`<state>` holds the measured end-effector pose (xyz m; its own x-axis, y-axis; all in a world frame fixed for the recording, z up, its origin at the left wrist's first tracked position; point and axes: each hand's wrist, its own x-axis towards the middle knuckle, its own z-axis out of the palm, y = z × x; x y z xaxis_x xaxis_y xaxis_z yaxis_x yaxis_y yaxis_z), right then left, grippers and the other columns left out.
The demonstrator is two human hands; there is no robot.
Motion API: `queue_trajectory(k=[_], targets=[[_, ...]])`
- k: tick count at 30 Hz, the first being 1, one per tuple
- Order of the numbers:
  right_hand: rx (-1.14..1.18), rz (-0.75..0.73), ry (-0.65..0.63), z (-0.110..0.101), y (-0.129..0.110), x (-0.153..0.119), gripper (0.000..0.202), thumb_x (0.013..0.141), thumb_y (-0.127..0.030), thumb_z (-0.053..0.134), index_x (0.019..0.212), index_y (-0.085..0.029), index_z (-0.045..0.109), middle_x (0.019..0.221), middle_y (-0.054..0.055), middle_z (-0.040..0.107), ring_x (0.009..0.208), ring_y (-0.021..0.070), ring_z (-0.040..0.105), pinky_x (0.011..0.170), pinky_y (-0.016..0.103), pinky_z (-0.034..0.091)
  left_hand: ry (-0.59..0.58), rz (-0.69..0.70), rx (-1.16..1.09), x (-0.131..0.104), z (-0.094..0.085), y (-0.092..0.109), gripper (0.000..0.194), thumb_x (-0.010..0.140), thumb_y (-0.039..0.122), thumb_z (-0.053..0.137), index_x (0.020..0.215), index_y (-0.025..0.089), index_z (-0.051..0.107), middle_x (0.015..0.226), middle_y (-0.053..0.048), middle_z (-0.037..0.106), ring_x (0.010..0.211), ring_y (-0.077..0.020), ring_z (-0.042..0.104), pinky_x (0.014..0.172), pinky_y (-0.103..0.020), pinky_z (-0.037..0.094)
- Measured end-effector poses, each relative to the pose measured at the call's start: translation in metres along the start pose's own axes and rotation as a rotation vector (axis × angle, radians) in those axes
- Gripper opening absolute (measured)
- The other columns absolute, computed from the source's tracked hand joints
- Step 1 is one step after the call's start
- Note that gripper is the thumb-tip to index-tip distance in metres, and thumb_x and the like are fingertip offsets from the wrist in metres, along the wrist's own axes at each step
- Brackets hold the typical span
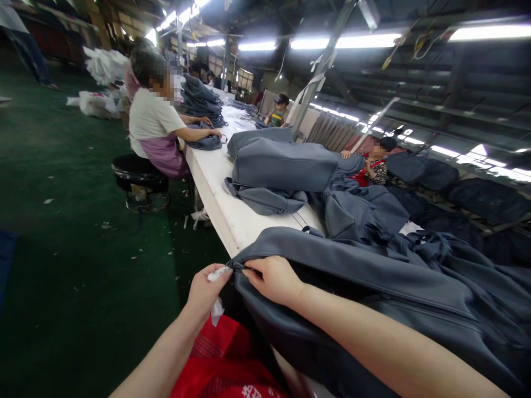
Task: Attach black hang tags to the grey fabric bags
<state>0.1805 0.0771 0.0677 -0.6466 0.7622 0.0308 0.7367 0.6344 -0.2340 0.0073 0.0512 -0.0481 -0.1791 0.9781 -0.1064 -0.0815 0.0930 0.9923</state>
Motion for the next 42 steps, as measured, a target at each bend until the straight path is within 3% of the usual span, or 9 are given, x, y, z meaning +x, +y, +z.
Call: queue_trajectory(k=[4,9,16,21,25,27,31,37,42], targets=[[-0.105,0.006,-0.035,0.003,-0.008,0.007,0.032,0.096,-0.033,0.041,0.087,-0.018,0.067,0.088,0.006,0.072,0.081,0.0191,0.065,0.069,0.028,0.039,0.138,0.270,0.418,-0.016,0.011,0.003,0.025,0.083,0.038,0.055,0.074,0.019,0.067,0.067,-0.002,0.062,0.066,-0.0171,0.057,0.061,-0.027,0.041],[-0.278,-0.049,-0.151,0.011,-0.014,0.017,0.026,0.094,-0.022,0.042,0.090,-0.014,0.067,0.092,0.011,0.070,0.085,0.0239,0.065,0.076,0.033,0.044,0.125,0.467,0.604,-0.019,0.015,0.000,0.028,0.088,0.034,0.047,0.073,0.020,0.066,0.070,-0.004,0.061,0.070,-0.0188,0.059,0.065,-0.029,0.042],[-0.327,-0.094,-0.331,0.003,-0.013,0.021,0.024,0.091,-0.017,0.047,0.097,-0.010,0.069,0.099,0.014,0.070,0.092,0.0249,0.065,0.086,0.034,0.046,0.066,0.420,0.662,-0.010,-0.001,0.004,0.027,0.088,0.040,0.050,0.079,0.021,0.067,0.072,-0.003,0.065,0.070,-0.0191,0.061,0.063,-0.028,0.044],[-0.189,0.076,-0.155,-0.039,0.001,-0.021,0.033,0.093,-0.031,0.050,0.117,-0.013,0.064,0.117,0.015,0.066,0.100,0.0250,0.064,0.095,0.036,0.044,0.137,0.713,0.696,-0.012,-0.016,0.040,0.024,0.089,0.037,0.052,0.094,0.020,0.068,0.114,-0.009,0.064,0.091,-0.0205,0.062,0.081,-0.031,0.048],[-0.217,0.369,0.023,-0.058,0.020,-0.062,0.038,0.096,-0.022,0.040,0.129,-0.013,0.055,0.123,0.015,0.063,0.109,0.0249,0.061,0.099,0.036,0.042,-0.172,0.919,0.830,-0.010,0.004,0.075,0.024,0.090,0.033,0.051,0.104,0.030,0.071,0.154,-0.004,0.028,0.081,-0.0147,0.064,0.077,-0.030,0.051],[-0.166,0.438,-0.078,-0.059,0.025,-0.081,0.046,0.095,-0.037,0.043,0.133,-0.012,0.053,0.125,0.017,0.061,0.111,0.0286,0.060,0.096,0.038,0.045,-0.328,0.939,0.965,-0.003,0.023,0.087,0.033,0.090,0.031,0.049,0.120,0.034,0.063,0.158,-0.002,0.017,0.090,-0.0184,0.065,0.079,-0.032,0.053],[0.031,0.334,-0.391,-0.055,0.016,-0.118,0.076,0.087,-0.064,0.043,0.141,-0.010,0.044,0.128,0.022,0.058,0.111,0.0347,0.060,0.091,0.042,0.048,-0.322,0.915,1.166,0.014,0.052,0.099,0.052,0.087,0.025,0.050,0.138,0.037,0.045,0.158,-0.001,0.018,0.094,-0.0233,0.067,0.074,-0.032,0.055],[-0.075,0.278,-0.171,-0.052,0.000,-0.153,0.068,0.092,-0.057,0.040,0.139,-0.008,0.045,0.121,0.021,0.061,0.103,0.0312,0.063,0.087,0.042,0.049,-0.256,0.933,1.167,0.014,0.062,0.100,0.041,0.090,0.025,0.045,0.130,0.032,0.053,0.156,0.001,0.024,0.108,-0.0243,0.062,0.074,-0.032,0.055],[-0.025,0.256,-0.186,-0.053,0.000,-0.165,0.063,0.090,-0.056,0.047,0.132,-0.009,0.052,0.114,0.018,0.065,0.099,0.0275,0.065,0.085,0.037,0.050,-0.208,0.909,1.305,0.011,0.073,0.099,0.045,0.091,0.027,0.043,0.135,0.029,0.047,0.156,0.000,0.024,0.102,-0.0266,0.064,0.068,-0.036,0.055]])
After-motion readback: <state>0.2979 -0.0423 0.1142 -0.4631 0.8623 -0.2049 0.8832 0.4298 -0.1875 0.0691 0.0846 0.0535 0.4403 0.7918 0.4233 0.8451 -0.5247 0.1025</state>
